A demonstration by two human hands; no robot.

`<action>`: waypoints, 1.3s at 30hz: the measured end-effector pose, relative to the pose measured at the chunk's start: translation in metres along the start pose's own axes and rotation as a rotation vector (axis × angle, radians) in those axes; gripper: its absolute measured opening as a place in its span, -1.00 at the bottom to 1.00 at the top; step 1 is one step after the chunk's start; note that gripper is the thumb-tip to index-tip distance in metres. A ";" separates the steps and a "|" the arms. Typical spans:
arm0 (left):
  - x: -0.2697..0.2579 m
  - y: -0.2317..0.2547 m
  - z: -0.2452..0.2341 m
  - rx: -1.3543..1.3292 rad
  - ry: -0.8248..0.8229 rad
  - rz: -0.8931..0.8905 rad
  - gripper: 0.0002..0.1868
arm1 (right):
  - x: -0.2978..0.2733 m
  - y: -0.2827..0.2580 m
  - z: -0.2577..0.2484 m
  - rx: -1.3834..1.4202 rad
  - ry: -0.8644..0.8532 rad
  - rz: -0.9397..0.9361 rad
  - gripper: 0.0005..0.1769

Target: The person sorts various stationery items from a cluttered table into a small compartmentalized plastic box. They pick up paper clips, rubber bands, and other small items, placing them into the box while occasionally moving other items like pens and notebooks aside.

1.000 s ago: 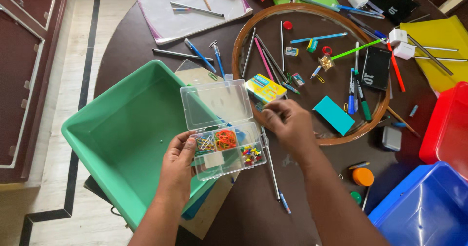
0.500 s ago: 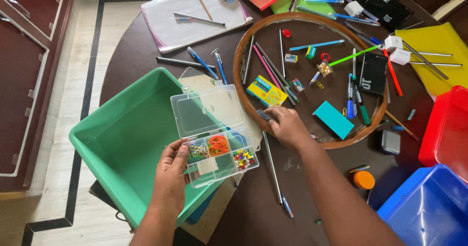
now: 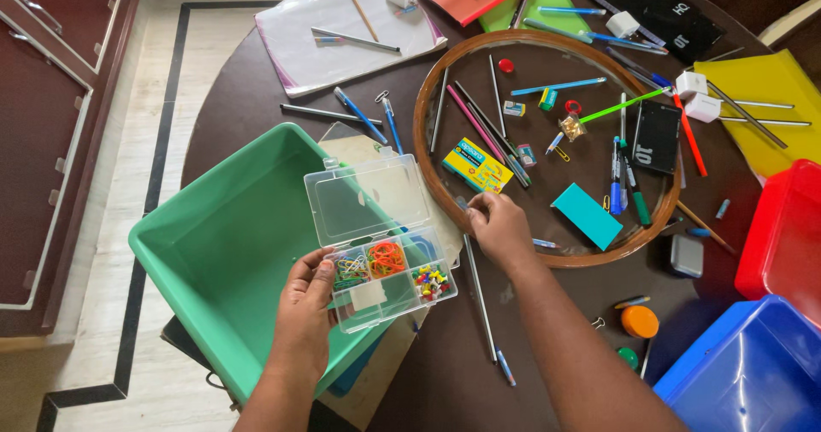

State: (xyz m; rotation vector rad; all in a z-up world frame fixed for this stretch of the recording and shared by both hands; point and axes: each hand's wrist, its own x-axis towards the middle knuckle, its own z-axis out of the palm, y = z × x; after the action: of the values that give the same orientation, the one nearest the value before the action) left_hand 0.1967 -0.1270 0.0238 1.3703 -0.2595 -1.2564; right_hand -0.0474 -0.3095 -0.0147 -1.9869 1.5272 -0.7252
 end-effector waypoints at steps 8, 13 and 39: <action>-0.005 -0.006 0.014 0.033 -0.044 0.001 -0.68 | -0.050 -0.105 -0.028 0.316 -0.218 -0.320 -0.80; -0.008 -0.009 0.018 0.022 -0.036 0.032 -0.69 | -0.052 -0.103 -0.052 0.263 -0.205 -0.283 -0.81; -0.024 0.010 -0.012 -0.035 0.077 0.117 -0.69 | -0.098 -0.025 -0.003 -0.159 -0.112 -0.299 -0.85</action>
State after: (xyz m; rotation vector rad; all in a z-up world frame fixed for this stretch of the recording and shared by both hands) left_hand 0.2015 -0.1038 0.0405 1.3508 -0.2593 -1.1040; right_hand -0.0535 -0.2090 -0.0050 -2.3657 1.2715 -0.6099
